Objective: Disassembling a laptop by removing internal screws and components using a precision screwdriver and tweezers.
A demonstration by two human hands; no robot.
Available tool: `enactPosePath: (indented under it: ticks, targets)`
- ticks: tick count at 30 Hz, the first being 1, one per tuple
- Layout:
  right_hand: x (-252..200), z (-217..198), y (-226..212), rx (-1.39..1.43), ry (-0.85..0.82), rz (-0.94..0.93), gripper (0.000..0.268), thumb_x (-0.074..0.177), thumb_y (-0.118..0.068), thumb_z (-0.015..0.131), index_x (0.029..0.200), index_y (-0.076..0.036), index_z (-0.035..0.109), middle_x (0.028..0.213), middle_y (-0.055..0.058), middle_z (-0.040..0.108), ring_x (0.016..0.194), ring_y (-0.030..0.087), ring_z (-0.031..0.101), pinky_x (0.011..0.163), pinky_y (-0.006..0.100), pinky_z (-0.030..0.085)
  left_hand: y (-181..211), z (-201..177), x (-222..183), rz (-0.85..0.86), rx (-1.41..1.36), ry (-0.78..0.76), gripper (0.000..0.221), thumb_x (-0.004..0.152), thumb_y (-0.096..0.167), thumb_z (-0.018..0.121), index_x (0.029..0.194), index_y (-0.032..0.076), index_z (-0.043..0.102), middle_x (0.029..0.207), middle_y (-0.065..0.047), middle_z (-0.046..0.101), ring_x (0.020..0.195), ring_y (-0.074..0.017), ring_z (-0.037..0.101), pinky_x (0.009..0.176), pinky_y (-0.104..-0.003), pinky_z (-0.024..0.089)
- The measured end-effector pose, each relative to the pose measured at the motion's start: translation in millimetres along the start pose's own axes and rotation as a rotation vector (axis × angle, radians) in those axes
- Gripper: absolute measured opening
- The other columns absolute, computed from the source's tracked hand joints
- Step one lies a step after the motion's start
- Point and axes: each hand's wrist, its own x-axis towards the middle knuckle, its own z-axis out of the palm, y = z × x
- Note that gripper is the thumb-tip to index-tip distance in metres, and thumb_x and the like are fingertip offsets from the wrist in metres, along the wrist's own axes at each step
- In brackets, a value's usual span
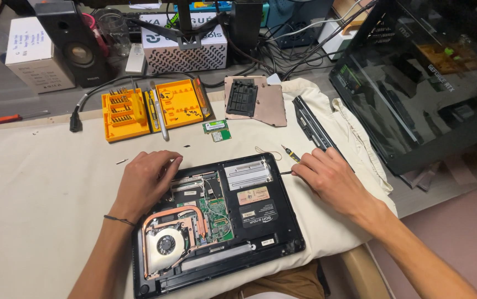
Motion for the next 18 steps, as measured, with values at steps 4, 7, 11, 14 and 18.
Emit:
enactPosePath:
  ticks: [4,7,11,14,18]
  targets:
    - [0,-1,-6,-0.015,-0.012,-0.021,0.015,0.112,-0.014,0.063,0.099,-0.021,0.066,0.089,-0.004,0.052,0.084,0.019,0.052,0.076,0.034,0.043,2,-1,0,-0.008,0.004,0.003,0.019,0.111,0.021,0.072,0.120,0.011,0.085,0.073,-0.007,0.082,0.073,-0.0205,0.079,0.087,-0.032,0.063]
    - [-4,7,-6,-0.081,-0.014,-0.073,0.013,0.108,-0.008,0.064,0.103,-0.019,0.067,0.091,-0.003,0.050,0.083,0.020,0.051,0.075,0.036,0.043,3,-1,0,-0.028,-0.014,-0.003,0.019,0.111,0.022,0.072,0.120,0.011,0.085,0.075,-0.007,0.083,0.074,-0.0211,0.079,0.087,-0.032,0.063]
    - [-8,14,-5,-0.080,-0.041,-0.093,0.018,0.103,-0.002,0.065,0.107,-0.019,0.068,0.091,-0.002,0.050,0.083,0.020,0.050,0.075,0.035,0.043,4,-2,0,-0.025,-0.011,-0.013,0.019,0.111,0.021,0.072,0.121,0.011,0.085,0.075,-0.007,0.083,0.075,-0.0217,0.080,0.087,-0.033,0.063]
    - [-4,11,-4,-0.038,-0.060,-0.058,0.019,0.099,0.000,0.067,0.104,-0.019,0.067,0.092,-0.002,0.050,0.084,0.020,0.050,0.075,0.035,0.042,3,-2,0,-0.026,-0.003,-0.011,0.019,0.111,0.021,0.072,0.120,0.011,0.085,0.075,-0.007,0.083,0.075,-0.0220,0.080,0.088,-0.033,0.063]
    - [-1,9,-7,-0.011,-0.059,0.010,0.015,0.099,-0.004,0.068,0.099,-0.019,0.066,0.091,-0.002,0.051,0.086,0.020,0.051,0.076,0.035,0.043,4,-2,0,-0.042,-0.004,-0.015,0.018,0.110,0.020,0.073,0.121,0.011,0.085,0.075,-0.008,0.083,0.075,-0.0223,0.079,0.088,-0.033,0.063]
